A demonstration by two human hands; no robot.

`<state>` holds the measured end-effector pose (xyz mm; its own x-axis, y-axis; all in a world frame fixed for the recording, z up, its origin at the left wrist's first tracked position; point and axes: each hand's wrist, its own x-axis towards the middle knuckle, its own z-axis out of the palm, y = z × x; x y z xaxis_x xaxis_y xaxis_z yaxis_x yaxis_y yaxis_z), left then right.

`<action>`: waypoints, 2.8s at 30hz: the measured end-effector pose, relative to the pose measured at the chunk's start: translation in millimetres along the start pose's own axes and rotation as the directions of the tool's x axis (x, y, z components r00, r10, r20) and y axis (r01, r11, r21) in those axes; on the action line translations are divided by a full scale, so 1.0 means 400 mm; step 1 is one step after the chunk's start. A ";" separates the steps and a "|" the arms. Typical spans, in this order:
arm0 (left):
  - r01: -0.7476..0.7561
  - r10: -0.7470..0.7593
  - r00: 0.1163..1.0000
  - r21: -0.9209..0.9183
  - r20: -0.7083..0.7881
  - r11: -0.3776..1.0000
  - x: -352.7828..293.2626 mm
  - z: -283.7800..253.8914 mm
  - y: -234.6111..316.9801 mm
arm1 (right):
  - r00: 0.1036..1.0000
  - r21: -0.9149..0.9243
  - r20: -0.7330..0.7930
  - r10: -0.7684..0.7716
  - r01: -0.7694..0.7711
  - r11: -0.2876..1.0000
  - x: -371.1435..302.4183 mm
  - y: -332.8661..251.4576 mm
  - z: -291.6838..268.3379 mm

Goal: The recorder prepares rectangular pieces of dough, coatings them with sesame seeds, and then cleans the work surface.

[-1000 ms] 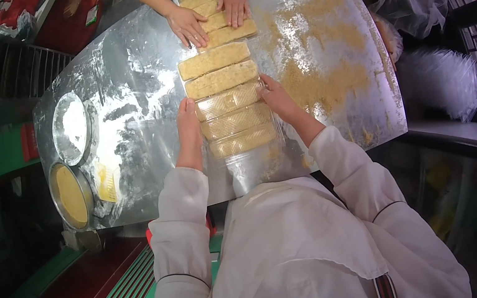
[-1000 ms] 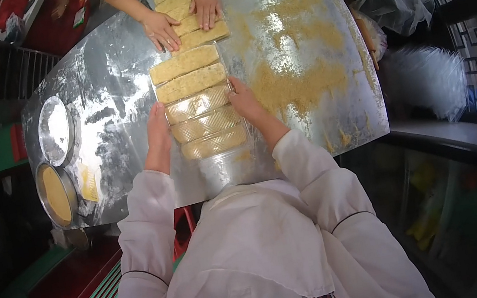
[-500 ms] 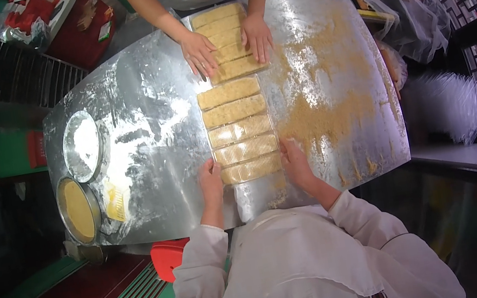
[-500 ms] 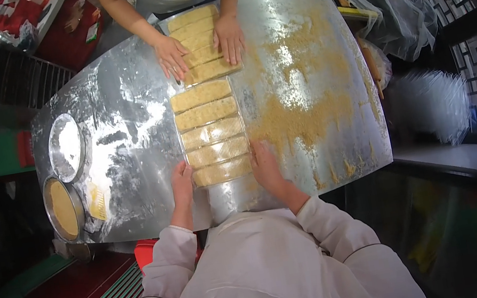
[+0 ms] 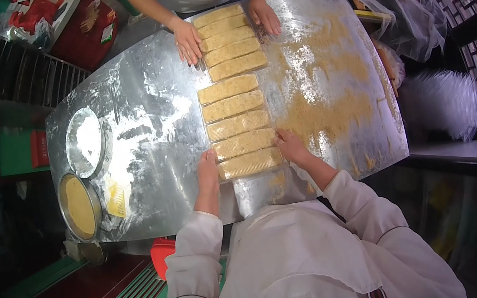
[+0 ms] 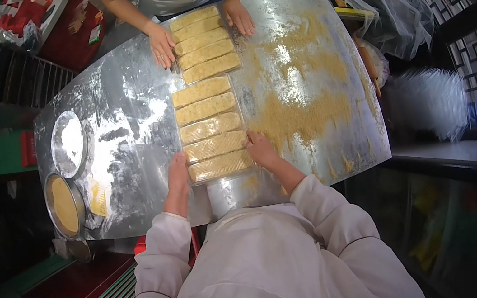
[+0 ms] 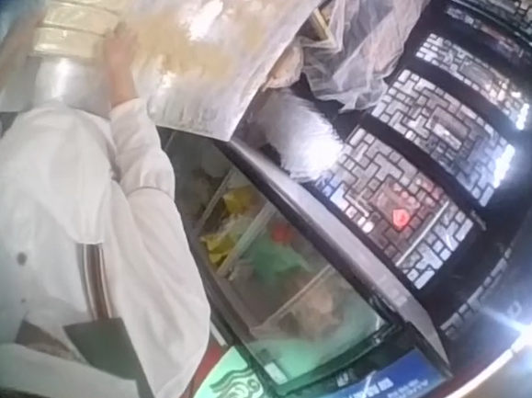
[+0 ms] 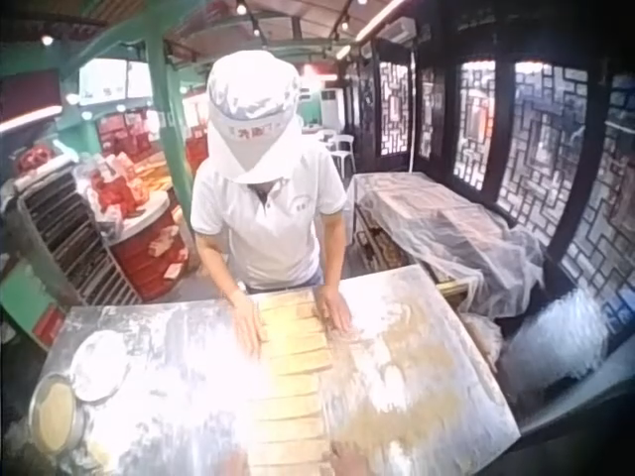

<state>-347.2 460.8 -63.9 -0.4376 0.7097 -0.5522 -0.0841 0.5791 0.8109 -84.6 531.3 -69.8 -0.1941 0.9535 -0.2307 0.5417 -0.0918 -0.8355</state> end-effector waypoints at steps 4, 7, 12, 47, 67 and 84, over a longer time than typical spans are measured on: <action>-0.046 0.046 0.997 -0.007 -0.055 0.999 -0.021 -0.008 -0.056 | 0.991 -0.246 0.118 -0.058 0.085 0.966 -0.023 -0.011 -0.007; 0.046 -0.042 0.998 -0.111 0.042 0.993 -0.038 0.001 -0.043 | 0.991 -0.221 0.133 -0.028 0.057 0.974 -0.045 -0.003 -0.028; 0.040 -0.029 0.997 -0.164 0.071 0.986 -0.045 -0.021 -0.011 | 0.982 -0.166 0.185 0.038 -0.006 0.986 -0.045 -0.023 -0.042; -0.114 0.037 0.694 -0.059 -0.719 0.992 -0.171 -0.635 -0.159 | 0.926 -0.275 0.127 -0.355 0.377 0.884 -0.010 -0.150 -0.177; 0.088 0.263 0.774 0.509 -0.576 0.856 0.100 -1.169 -0.293 | 0.650 0.007 0.726 -0.223 0.318 0.948 -0.184 -0.647 1.120; -0.169 0.040 0.898 -0.260 -0.438 0.951 -0.051 -1.078 -0.212 | 0.802 -0.200 0.398 -0.446 0.550 0.811 -0.147 -0.903 0.995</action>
<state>-717.1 224.1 -37.8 -0.7882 0.4854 -0.3784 -0.2383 0.3262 0.9148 -594.4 394.2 46.9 -0.7222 0.6916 -0.0109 0.4962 0.5071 -0.7047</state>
